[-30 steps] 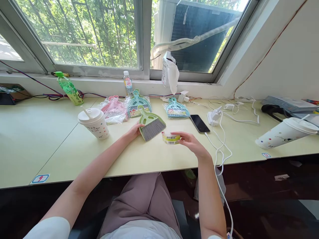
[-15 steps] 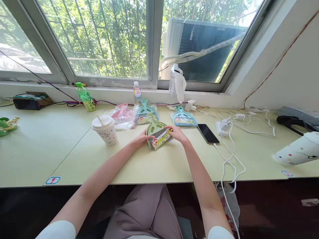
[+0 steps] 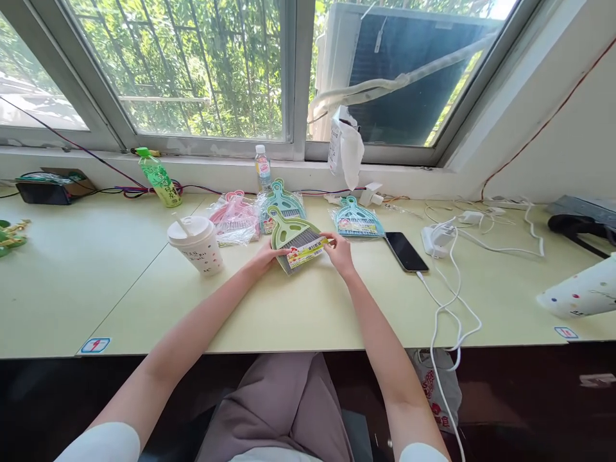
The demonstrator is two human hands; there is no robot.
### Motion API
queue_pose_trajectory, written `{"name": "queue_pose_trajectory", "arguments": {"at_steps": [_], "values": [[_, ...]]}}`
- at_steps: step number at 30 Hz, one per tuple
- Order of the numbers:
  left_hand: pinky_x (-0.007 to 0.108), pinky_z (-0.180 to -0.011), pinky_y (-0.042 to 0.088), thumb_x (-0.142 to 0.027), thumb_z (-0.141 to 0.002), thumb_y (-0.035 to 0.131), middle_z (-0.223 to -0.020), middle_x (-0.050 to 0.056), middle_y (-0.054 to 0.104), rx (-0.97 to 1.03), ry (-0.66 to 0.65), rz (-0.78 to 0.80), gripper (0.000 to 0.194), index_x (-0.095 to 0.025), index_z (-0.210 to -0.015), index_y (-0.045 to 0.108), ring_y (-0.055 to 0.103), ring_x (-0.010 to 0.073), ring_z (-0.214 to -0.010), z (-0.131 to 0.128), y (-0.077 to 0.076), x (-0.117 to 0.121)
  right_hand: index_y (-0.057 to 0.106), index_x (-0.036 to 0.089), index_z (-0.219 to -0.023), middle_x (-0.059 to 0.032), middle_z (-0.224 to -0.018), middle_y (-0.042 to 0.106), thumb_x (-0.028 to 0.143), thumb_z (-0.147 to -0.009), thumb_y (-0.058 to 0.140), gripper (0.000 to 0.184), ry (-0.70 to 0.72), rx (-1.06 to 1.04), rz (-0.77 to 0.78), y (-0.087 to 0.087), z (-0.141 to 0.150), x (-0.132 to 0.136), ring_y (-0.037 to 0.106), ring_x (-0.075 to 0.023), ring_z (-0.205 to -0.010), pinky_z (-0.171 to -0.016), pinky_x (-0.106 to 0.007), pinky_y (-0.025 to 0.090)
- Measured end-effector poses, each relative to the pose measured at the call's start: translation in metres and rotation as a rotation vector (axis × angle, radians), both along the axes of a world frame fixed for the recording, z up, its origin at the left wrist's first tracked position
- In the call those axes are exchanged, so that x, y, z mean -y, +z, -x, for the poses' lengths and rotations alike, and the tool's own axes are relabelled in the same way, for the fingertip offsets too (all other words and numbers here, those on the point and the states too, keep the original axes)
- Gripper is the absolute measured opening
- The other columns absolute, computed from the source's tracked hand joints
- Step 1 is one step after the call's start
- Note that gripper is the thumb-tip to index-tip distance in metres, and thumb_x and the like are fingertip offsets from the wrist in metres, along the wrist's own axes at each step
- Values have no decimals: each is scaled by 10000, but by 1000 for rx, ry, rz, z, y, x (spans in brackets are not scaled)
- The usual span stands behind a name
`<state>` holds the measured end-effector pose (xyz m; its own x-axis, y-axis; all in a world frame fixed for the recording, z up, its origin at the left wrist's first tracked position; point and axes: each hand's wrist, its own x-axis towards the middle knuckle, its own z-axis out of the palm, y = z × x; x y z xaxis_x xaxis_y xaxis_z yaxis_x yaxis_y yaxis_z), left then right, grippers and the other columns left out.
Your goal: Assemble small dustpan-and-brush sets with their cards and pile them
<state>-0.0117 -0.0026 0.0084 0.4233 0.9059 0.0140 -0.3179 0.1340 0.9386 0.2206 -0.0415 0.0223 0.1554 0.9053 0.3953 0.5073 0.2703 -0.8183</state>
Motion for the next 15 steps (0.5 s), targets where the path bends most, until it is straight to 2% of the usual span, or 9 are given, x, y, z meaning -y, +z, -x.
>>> {"name": "queue_pose_trajectory", "arguments": {"at_steps": [5, 8, 10, 12, 15], "values": [[405, -852, 544, -57, -518, 710, -1074, 71, 672, -20, 30, 18, 672, -189, -1149, 518, 639, 265, -1015, -4, -2, 3, 638, 215, -1118, -74, -1075, 657, 282, -808, 530, 335, 10, 155, -122, 1, 10, 4, 589, -188, -817, -803, -365, 481], [423, -845, 548, -54, -525, 660, -1044, 60, 674, -20, 65, 30, 650, -192, -1142, 511, 638, 271, -1008, -7, 1, 6, 483, 248, -1312, -98, -1291, 532, 331, -807, 572, 519, -84, 173, -228, -2, 16, 8, 564, -228, -1022, -930, -426, 443], [430, -852, 546, -65, -533, 653, -1054, 56, 667, 25, 106, 20, 635, -197, -1136, 502, 635, 264, -1010, -8, 3, 7, 339, 264, -1408, -113, -1430, 397, 383, -789, 608, 685, -189, 61, -242, -5, 22, 9, 504, -251, -1160, -987, -452, 415], [428, -857, 546, -75, -543, 655, -1079, 53, 656, 85, 159, 15, 623, -203, -1130, 489, 631, 253, -1015, -8, 6, 7, 252, 263, -1445, -123, -1455, 376, 425, -790, 605, 761, -184, -138, -133, -11, 30, 8, 499, -255, -1193, -989, -452, 429], [437, -863, 545, -73, -550, 662, -1086, 56, 646, 106, 204, 18, 624, -203, -1130, 475, 629, 248, -1011, -7, 7, 6, 247, 231, -1447, -126, -1301, 556, 425, -802, 592, 757, 71, -495, 181, -20, 42, 5, 617, -238, -1052, -924, -428, 501]]}}
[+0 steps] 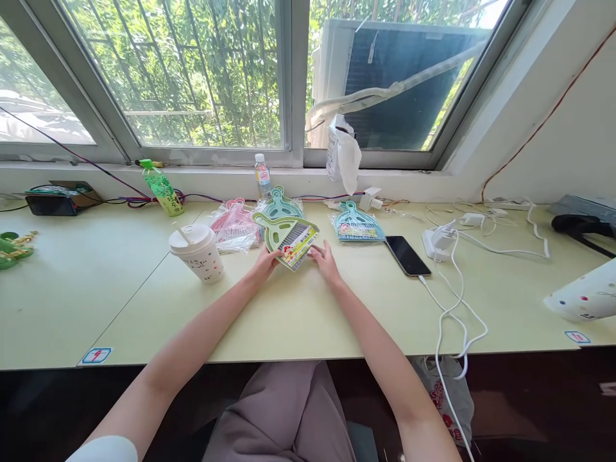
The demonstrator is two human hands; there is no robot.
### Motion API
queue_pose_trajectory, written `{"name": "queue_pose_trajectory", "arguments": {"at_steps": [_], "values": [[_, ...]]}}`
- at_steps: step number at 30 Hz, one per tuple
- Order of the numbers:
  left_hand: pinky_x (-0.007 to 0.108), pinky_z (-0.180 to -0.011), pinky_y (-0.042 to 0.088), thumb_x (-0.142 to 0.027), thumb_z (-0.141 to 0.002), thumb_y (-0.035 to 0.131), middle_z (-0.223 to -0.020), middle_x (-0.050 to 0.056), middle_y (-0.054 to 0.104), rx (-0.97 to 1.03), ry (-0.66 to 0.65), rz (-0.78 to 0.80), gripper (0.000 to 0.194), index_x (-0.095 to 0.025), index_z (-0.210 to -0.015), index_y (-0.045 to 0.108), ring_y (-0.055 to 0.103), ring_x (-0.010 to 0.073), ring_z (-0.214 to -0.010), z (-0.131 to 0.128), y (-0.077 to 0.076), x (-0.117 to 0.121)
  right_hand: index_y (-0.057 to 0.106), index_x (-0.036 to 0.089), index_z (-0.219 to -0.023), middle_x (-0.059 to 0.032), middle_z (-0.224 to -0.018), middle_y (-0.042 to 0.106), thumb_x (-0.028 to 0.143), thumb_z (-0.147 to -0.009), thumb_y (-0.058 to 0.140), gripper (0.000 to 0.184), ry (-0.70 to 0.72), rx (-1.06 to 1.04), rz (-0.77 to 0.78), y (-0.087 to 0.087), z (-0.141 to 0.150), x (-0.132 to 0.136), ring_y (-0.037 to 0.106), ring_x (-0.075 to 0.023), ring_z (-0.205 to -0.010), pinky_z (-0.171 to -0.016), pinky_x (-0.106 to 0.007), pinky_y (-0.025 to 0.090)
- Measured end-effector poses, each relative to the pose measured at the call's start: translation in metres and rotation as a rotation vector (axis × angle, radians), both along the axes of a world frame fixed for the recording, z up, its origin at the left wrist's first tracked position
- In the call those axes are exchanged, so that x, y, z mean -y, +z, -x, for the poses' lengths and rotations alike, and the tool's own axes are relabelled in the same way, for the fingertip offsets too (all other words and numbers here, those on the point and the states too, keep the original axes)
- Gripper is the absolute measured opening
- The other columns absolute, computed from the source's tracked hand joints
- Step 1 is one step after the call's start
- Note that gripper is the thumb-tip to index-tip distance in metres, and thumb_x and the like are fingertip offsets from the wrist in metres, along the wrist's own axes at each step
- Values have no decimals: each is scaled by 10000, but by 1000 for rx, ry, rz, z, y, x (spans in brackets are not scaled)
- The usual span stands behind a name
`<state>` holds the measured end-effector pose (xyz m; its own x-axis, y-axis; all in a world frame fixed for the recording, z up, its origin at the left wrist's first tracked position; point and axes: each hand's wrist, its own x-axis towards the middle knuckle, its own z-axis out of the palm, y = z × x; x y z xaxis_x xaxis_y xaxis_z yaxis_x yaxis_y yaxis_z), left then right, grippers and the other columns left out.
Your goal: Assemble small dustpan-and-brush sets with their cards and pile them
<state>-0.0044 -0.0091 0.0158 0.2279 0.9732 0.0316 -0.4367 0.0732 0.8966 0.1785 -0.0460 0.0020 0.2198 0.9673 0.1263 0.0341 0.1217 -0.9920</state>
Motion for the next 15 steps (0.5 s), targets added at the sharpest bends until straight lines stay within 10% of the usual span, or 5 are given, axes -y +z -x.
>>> {"name": "queue_pose_trajectory", "arguments": {"at_steps": [11, 15], "values": [[386, -860, 532, -143, -569, 758, -1231, 72, 597, -121, -181, -62, 845, -258, -1307, 363, 602, 241, -1060, -2, 0, 8, 628, 201, -968, -44, -965, 732, 240, -665, 763, 335, 100, -413, 109, -7, -13, -6, 706, -183, -847, -792, -319, 591], [306, -714, 530, -358, -741, 677, -1060, 57, 667, -357, -157, -185, 550, -235, -1243, 489, 649, 209, -895, 9, 10, 4, 621, 195, -923, -43, -891, 737, 223, -655, 774, 310, 72, -420, 125, -3, -11, -4, 714, -181, -756, -729, -329, 605]]}}
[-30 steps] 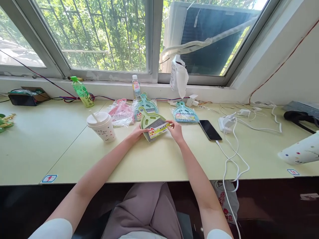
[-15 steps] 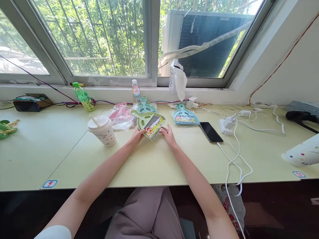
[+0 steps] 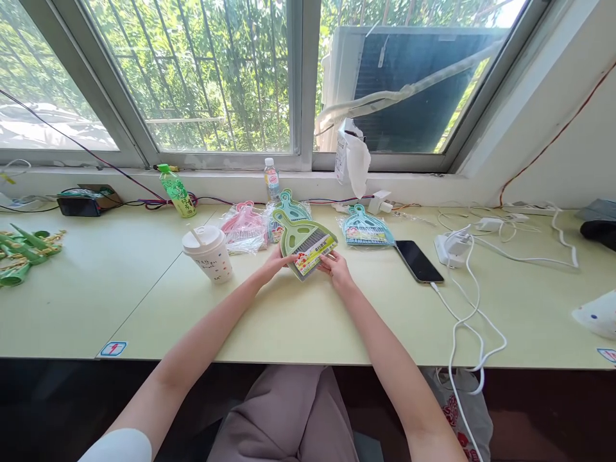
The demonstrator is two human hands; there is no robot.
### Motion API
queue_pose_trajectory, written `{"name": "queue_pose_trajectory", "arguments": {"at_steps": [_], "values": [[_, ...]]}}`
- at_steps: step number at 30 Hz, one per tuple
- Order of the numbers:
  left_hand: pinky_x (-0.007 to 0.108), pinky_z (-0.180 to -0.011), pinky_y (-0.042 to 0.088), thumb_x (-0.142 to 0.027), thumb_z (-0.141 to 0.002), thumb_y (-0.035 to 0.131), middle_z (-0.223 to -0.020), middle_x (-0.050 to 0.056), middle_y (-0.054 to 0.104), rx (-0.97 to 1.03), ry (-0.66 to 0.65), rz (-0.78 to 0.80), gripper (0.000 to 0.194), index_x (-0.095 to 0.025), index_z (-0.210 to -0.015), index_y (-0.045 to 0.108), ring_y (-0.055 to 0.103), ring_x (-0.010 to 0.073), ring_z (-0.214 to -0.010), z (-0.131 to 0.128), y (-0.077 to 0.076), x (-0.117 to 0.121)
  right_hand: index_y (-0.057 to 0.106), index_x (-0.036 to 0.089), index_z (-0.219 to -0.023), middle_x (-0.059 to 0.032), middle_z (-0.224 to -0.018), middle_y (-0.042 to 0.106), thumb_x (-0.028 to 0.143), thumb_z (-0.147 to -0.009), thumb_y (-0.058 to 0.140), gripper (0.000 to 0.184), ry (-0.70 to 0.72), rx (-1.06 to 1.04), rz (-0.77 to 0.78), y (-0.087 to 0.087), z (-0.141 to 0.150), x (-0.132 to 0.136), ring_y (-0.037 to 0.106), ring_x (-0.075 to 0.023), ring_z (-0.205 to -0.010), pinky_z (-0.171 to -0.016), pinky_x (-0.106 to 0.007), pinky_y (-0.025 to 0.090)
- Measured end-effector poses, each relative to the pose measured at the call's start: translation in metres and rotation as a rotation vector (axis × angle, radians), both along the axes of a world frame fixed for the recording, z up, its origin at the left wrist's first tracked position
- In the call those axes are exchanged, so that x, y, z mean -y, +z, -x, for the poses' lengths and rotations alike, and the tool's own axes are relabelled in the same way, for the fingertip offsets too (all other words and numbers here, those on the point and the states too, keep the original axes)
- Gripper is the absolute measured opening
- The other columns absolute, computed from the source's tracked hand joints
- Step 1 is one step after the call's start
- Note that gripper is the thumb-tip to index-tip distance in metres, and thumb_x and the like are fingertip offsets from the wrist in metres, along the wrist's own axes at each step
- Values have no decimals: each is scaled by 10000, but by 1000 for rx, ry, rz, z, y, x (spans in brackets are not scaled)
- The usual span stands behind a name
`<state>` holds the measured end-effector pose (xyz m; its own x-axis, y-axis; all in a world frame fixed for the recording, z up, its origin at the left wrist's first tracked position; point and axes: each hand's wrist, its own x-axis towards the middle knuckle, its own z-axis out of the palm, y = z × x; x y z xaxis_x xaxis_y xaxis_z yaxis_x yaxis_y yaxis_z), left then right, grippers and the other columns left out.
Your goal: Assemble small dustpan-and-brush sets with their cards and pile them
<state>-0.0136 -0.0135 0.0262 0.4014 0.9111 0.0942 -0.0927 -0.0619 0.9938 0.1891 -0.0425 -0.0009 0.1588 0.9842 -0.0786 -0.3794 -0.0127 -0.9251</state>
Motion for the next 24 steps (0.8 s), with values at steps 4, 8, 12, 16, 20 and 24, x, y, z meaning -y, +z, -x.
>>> {"name": "queue_pose_trajectory", "arguments": {"at_steps": [4, 8, 12, 16, 20, 24], "values": [[323, -671, 483, -493, -957, 212, -760, 75, 664, -210, 325, -214, 539, -168, -1038, 635, 635, 193, -697, 21, 13, -5, 624, 194, -915, -50, -895, 734, 240, -626, 806, 345, -33, 2, -46, 7, -2, 4, 713, -202, -780, -731, -355, 606], [405, -928, 401, -427, -920, 414, -1065, 121, 655, -534, 773, -540, 367, -202, -1150, 590, 550, 290, -1105, 45, 16, -17, 627, 195, -909, -51, -935, 729, 255, -602, 819, 367, -50, -5, -72, 11, -8, 8, 708, -208, -813, -737, -357, 605], [501, -1028, 288, -239, -821, 548, -1052, 159, 663, -877, 723, -579, 341, -173, -1148, 622, 506, 348, -1163, 60, 11, -30, 625, 193, -913, -46, -946, 727, 238, -600, 811, 367, -65, -21, -59, 11, -9, 9, 705, -188, -800, -725, -324, 605], [528, -1093, 189, -133, -837, 437, -921, 97, 700, -867, 498, -713, 314, -249, -960, 702, 560, 290, -1078, 53, 16, -23, 621, 196, -925, -43, -925, 726, 251, -598, 810, 382, -123, -25, -72, 11, -14, 6, 701, -190, -792, -733, -337, 607], [552, -1117, 101, -107, -818, 426, -858, 49, 692, -753, 504, -881, 352, -314, -915, 693, 472, 268, -1199, 37, 29, -3, 607, 208, -923, -30, -922, 719, 267, -602, 797, 377, -270, -57, -119, 10, -29, 2, 697, -181, -807, -764, -333, 601], [551, -1111, 82, -106, -768, 452, -736, 58, 637, -861, 636, -863, 269, -268, -782, 666, 487, 282, -1143, 45, 35, -3, 590, 219, -925, -19, -943, 714, 264, -626, 767, 350, -381, -81, -125, 6, -43, 0, 696, -161, -821, -788, -315, 595]]}}
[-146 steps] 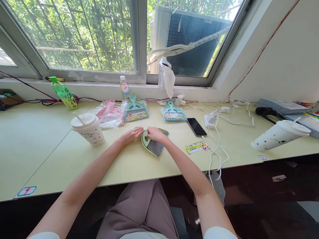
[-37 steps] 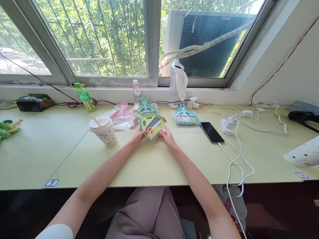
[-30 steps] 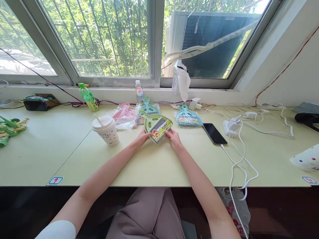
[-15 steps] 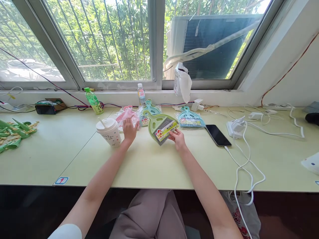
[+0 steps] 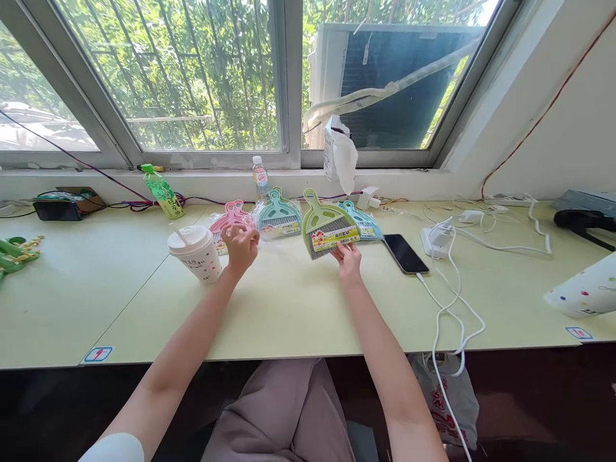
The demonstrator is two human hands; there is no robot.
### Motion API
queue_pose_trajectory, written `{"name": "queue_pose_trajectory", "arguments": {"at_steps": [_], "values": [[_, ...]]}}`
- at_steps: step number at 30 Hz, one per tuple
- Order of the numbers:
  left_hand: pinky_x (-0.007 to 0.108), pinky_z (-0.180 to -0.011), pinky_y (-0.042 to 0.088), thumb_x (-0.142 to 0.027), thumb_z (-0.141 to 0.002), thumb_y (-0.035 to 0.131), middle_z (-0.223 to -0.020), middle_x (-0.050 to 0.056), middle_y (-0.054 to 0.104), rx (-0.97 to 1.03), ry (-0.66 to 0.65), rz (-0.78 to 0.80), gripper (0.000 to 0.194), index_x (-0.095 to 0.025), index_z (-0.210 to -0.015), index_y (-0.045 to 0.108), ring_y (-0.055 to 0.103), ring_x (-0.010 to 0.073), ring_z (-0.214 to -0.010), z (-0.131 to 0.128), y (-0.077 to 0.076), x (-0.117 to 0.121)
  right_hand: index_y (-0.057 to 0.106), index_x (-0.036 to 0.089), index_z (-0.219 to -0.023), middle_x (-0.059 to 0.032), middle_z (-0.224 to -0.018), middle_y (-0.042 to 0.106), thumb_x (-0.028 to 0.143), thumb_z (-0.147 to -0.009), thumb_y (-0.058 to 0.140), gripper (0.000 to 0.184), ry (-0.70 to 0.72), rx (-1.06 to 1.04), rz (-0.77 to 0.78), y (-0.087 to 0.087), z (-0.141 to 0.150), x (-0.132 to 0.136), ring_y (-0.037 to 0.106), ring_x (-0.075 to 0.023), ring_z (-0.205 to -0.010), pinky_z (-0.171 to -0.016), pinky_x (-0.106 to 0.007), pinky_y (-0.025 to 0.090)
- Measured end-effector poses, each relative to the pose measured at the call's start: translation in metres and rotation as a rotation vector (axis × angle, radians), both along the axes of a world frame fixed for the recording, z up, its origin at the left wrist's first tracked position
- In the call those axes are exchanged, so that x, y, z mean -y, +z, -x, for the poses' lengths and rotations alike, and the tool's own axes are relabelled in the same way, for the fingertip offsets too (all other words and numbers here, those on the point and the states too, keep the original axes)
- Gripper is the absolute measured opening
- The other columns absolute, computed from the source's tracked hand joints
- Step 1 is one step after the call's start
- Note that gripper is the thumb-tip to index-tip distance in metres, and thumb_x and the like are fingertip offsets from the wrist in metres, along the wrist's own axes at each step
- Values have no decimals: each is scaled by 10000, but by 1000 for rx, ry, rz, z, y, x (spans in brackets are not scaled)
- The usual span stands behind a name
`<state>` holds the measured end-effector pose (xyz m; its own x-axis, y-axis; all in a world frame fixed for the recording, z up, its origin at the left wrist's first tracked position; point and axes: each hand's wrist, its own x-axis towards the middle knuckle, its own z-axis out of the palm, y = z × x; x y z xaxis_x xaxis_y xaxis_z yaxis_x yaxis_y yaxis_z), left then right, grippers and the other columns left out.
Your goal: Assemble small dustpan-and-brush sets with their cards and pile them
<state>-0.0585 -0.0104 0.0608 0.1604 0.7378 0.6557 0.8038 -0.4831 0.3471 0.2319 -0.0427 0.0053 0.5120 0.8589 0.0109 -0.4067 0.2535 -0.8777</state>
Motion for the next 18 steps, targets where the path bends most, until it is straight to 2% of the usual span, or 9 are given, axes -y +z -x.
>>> {"name": "queue_pose_trajectory", "arguments": {"at_steps": [3, 5, 8, 10, 12, 14, 18], "values": [[577, -1103, 36, -164, -764, 489, -769, 74, 634, -54, 56, 17, 193, -252, -796, 658, 465, 311, -1146, 16, -1, -10, 577, 222, -926, -16, -908, 718, 248, -644, 753, 333, -12, 15, 21, -2, -2, 0, 700, -166, -822, -797, -330, 597], [587, -1097, 20, -275, -798, 514, -777, 94, 636, -82, 72, 26, 148, -239, -806, 658, 443, 339, -1155, 21, -4, -14, 573, 222, -927, -11, -883, 720, 219, -648, 746, 328, 6, 10, 42, -2, 0, 0, 701, -164, -801, -794, -333, 598], [570, -1105, 19, -476, -790, 561, -894, 123, 649, -68, 80, 30, 291, -225, -901, 658, 401, 370, -1196, 12, -12, -14, 581, 217, -940, -9, -878, 722, 188, -652, 734, 327, 70, 7, 68, -1, 6, 1, 701, -160, -773, -782, -329, 598], [548, -1111, 36, -527, -757, 597, -1044, 145, 632, -29, 52, 42, 400, -218, -1007, 644, 374, 382, -1229, -2, -20, -11, 586, 213, -939, -15, -892, 722, 188, -653, 734, 323, 110, 25, 76, 1, 10, 2, 702, -164, -775, -774, -331, 597], [540, -1109, 58, -495, -726, 644, -1153, 161, 595, -3, 1, 71, 464, -213, -1093, 620, 354, 394, -1253, -16, -28, -7, 591, 208, -930, -23, -908, 722, 197, -651, 739, 316, 136, 60, 82, 3, 13, 4, 702, -171, -784, -763, -334, 597], [543, -1106, 68, -387, -705, 676, -1164, 161, 591, 7, -61, 115, 438, -213, -1103, 616, 351, 396, -1266, -27, -37, -4, 597, 202, -924, -33, -915, 724, 201, -648, 741, 311, 157, 92, 87, 5, 15, 6, 700, -178, -789, -747, -335, 599], [544, -1098, 97, -195, -741, 581, -864, 133, 643, 42, -149, 199, 134, -222, -850, 654, 423, 358, -1218, -30, -44, -6, 606, 192, -909, -46, -888, 729, 204, -637, 761, 313, 188, 137, 94, 8, 16, 7, 696, -188, -777, -726, -347, 601]]}}
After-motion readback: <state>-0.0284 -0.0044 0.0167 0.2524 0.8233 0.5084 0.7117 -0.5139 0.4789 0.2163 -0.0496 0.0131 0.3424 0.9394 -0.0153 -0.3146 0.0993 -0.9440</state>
